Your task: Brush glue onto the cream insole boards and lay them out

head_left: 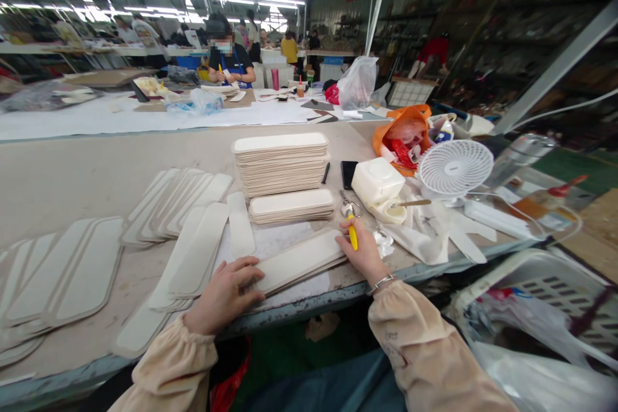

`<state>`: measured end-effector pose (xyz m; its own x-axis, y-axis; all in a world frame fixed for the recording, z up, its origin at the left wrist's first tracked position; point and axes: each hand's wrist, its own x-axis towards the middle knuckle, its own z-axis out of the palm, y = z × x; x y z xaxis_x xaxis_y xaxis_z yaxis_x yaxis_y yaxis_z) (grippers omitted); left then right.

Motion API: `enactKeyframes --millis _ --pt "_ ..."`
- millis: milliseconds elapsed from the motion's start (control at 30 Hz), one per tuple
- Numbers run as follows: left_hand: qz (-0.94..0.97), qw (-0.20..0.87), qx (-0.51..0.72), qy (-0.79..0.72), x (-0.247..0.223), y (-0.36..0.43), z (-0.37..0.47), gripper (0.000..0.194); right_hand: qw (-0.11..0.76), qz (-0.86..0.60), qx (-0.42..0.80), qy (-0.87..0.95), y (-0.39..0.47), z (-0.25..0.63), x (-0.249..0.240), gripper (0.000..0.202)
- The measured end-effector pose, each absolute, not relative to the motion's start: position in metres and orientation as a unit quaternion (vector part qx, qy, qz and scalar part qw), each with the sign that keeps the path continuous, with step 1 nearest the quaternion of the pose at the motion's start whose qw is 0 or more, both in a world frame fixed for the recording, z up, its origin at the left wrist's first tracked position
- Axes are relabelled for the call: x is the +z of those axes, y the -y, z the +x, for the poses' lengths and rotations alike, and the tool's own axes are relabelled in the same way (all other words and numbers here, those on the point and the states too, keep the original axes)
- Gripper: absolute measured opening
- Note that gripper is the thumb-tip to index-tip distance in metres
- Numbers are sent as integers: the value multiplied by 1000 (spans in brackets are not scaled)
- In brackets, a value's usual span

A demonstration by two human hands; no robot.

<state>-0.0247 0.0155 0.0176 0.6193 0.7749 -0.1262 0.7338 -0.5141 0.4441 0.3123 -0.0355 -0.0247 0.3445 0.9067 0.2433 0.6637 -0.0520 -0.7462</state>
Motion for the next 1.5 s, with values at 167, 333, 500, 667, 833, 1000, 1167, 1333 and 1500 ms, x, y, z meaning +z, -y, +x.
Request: enactKeyframes --millis 167,333,500,667,833,1000,1167,1333,1500 --pt "871 232 46 -429 19 -15 -24 26 362 -690 40 625 42 295 -14 18" --pt "874 230 55 -425 17 -17 -25 25 314 -574 65 754 53 249 -10 19" --pt "874 230 47 -425 17 -16 -24 26 256 -554 74 789 59 228 -16 30" --pt "872 218 26 -438 20 -14 -20 24 280 -595 71 750 62 249 -24 27" --pt "870 224 28 -439 22 -14 -20 25 350 -675 69 646 59 278 -36 29" --pt "866 229 40 -442 19 -12 -21 24 407 -751 105 510 55 295 -33 27" --pt "869 237 60 -430 14 -12 -22 24 494 -708 138 486 52 297 -24 25" --pt "873 231 93 -420 9 -14 -23 43 637 -610 227 413 46 291 -20 33" --pt "868 240 149 -409 11 -11 -21 72 696 -515 300 399 37 280 0 40"
